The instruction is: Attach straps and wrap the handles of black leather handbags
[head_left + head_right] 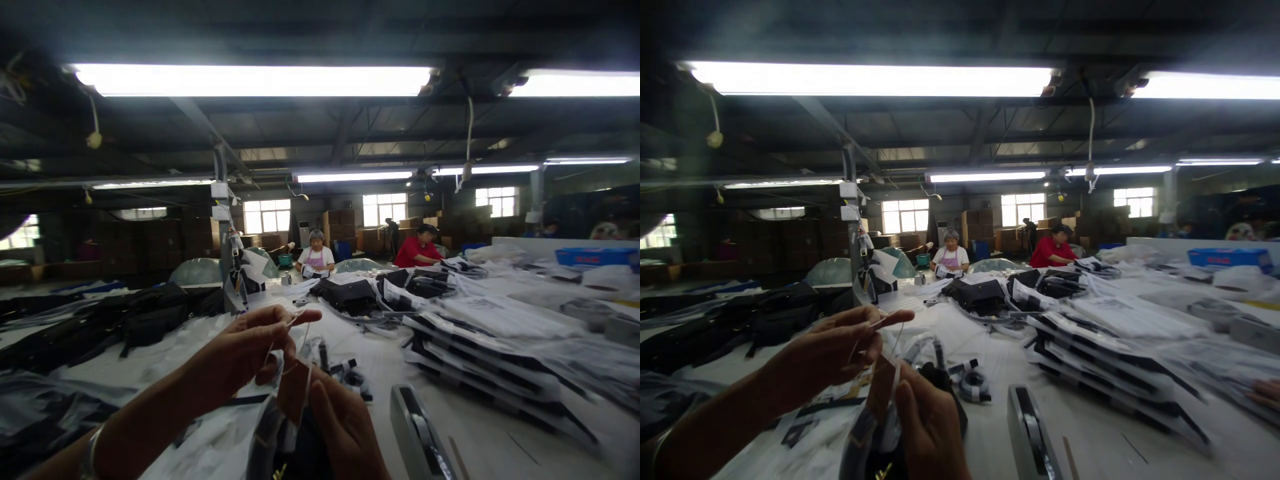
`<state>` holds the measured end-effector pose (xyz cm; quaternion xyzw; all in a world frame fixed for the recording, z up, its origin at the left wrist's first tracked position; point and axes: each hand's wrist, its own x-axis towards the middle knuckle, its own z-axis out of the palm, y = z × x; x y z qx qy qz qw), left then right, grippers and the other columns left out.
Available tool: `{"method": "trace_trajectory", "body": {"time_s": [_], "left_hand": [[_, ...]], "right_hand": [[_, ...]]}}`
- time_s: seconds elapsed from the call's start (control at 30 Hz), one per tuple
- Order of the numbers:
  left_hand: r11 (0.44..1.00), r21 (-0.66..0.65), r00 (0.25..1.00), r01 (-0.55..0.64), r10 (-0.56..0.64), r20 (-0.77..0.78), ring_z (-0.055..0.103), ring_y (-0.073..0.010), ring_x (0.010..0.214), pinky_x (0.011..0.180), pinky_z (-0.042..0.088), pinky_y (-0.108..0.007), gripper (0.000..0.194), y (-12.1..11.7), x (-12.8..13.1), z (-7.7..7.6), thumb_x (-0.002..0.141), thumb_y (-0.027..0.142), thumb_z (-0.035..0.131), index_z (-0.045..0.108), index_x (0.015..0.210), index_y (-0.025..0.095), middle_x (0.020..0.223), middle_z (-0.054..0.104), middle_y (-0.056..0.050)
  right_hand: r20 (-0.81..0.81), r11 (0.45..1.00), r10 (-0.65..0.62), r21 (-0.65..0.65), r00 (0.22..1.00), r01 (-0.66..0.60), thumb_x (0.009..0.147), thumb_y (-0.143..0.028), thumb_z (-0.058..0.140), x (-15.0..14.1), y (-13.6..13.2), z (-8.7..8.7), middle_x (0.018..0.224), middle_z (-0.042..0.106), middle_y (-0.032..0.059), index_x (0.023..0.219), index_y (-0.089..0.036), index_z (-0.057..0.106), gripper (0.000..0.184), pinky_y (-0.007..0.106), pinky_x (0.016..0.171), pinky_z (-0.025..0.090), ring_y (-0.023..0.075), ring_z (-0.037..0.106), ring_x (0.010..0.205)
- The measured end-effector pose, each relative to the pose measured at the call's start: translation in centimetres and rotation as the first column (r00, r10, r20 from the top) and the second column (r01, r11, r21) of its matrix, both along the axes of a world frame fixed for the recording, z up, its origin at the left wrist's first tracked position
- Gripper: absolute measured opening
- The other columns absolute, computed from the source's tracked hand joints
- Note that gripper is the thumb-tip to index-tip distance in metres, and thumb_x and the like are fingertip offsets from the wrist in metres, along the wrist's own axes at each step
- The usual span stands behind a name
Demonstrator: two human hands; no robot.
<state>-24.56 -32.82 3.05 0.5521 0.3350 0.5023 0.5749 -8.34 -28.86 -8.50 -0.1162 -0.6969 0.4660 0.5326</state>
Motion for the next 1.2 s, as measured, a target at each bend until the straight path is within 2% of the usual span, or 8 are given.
{"method": "trace_trajectory", "body": {"time_s": [0.13, 0.3, 0.43, 0.6, 0.8, 0.9, 1.0, 1.2], "left_hand": [[1.000, -0.011, 0.999, 0.029, -0.029, 0.022, 0.059, -0.0099, 0.064, 0.044, 0.039, -0.012, 0.011, 0.0, 1.0, -0.6, 0.088, 0.019, 0.063, 0.063, 0.079, 0.013, 0.098, 0.071, -0.014], [0.998, -0.024, 0.997, 0.057, -0.056, 0.044, 0.064, -0.0165, 0.076, 0.053, 0.048, -0.018, 0.010, 0.5, 1.5, -1.8, 0.089, 0.018, 0.060, 0.063, 0.080, 0.014, 0.094, 0.072, -0.013], [0.998, -0.017, 0.997, -0.056, 0.057, 0.058, 0.064, -0.0135, 0.072, 0.070, 0.053, -0.024, 0.007, 0.2, 0.2, -3.1, 0.087, 0.020, 0.063, 0.067, 0.085, 0.014, 0.097, 0.072, -0.010], [0.976, -0.046, 0.962, -0.214, 0.202, -0.185, 0.064, -0.0173, 0.081, 0.077, 0.052, -0.028, 0.016, -0.7, -3.0, -6.3, 0.086, 0.031, 0.068, 0.069, 0.080, 0.015, 0.095, 0.070, -0.007], [0.876, -0.064, 0.831, -0.478, 0.427, -0.357, 0.058, -0.0161, 0.074, 0.061, 0.046, -0.021, 0.028, -0.9, -7.9, -12.5, 0.081, 0.044, 0.070, 0.071, 0.080, 0.017, 0.082, 0.065, -0.004], [0.908, -0.125, 0.820, -0.401, 0.294, -0.492, 0.051, -0.0130, 0.058, 0.048, 0.033, -0.019, 0.026, -0.4, -8.8, -16.1, 0.075, 0.041, 0.075, 0.074, 0.079, 0.016, 0.064, 0.062, -0.001], [0.961, -0.130, 0.843, -0.244, 0.144, -0.518, 0.051, -0.0139, 0.058, 0.053, 0.036, -0.022, 0.023, 0.5, -8.4, -18.4, 0.073, 0.038, 0.076, 0.076, 0.076, 0.015, 0.060, 0.063, 0.000], [0.994, -0.020, 0.839, -0.109, 0.081, -0.538, 0.057, -0.0194, 0.070, 0.064, 0.043, -0.025, 0.018, 1.9, -6.9, -17.9, 0.069, 0.031, 0.076, 0.076, 0.076, 0.015, 0.073, 0.069, -0.001]], "right_hand": [[-0.066, 0.996, 0.079, -0.022, 0.995, -0.081, 0.089, -0.059, 0.051, 0.1, -0.2, 0.2, 0.125, 0.066, 0.0089, 0.133, -0.024, 0.057, 0.056, 0.038, 0.103, 0.043, 0.0295, 0.056, 0.120], [-0.183, 0.965, 0.023, -0.254, 0.983, -0.070, 0.082, -0.041, 0.071, -0.7, -0.5, -0.8, 0.091, 0.075, 0.0066, 0.112, -0.021, 0.067, 0.037, 0.028, 0.075, 0.054, 0.0211, 0.070, 0.084], [-0.209, 0.899, 0.063, -0.413, 0.976, -0.146, 0.082, -0.046, 0.070, 0.6, -0.9, -2.0, 0.068, 0.073, 0.0050, 0.099, -0.017, 0.069, 0.034, 0.020, 0.051, 0.047, 0.0125, 0.064, 0.055], [-0.012, 0.814, 0.116, -0.572, 0.993, -0.102, 0.079, -0.058, 0.067, 2.8, -1.1, -4.4, 0.058, 0.070, 0.0062, 0.089, -0.013, 0.069, 0.046, 0.015, 0.037, 0.032, 0.0084, 0.056, 0.039], [0.389, 0.821, 0.097, -0.551, 0.916, 0.147, 0.079, -0.060, 0.062, 3.2, -0.4, -9.2, 0.056, 0.070, 0.0052, 0.079, -0.013, 0.068, 0.048, 0.016, 0.036, 0.031, 0.0083, 0.052, 0.035], [0.485, 0.840, 0.084, -0.505, 0.871, 0.200, 0.081, -0.056, 0.060, 2.1, -0.4, -10.1, 0.055, 0.069, 0.0040, 0.073, -0.014, 0.067, 0.043, 0.016, 0.035, 0.031, 0.0087, 0.053, 0.036], [0.500, 0.863, 0.066, -0.463, 0.864, 0.202, 0.083, -0.050, 0.059, 0.4, -0.5, -9.5, 0.052, 0.066, 0.0023, 0.068, -0.014, 0.065, 0.040, 0.016, 0.036, 0.034, 0.0088, 0.053, 0.037], [0.505, 0.897, 0.015, -0.388, 0.863, 0.212, 0.087, -0.050, 0.056, -2.5, -0.2, -8.1, 0.058, 0.067, 0.0037, 0.071, -0.013, 0.068, 0.042, 0.018, 0.039, 0.037, 0.0103, 0.055, 0.042]]}}
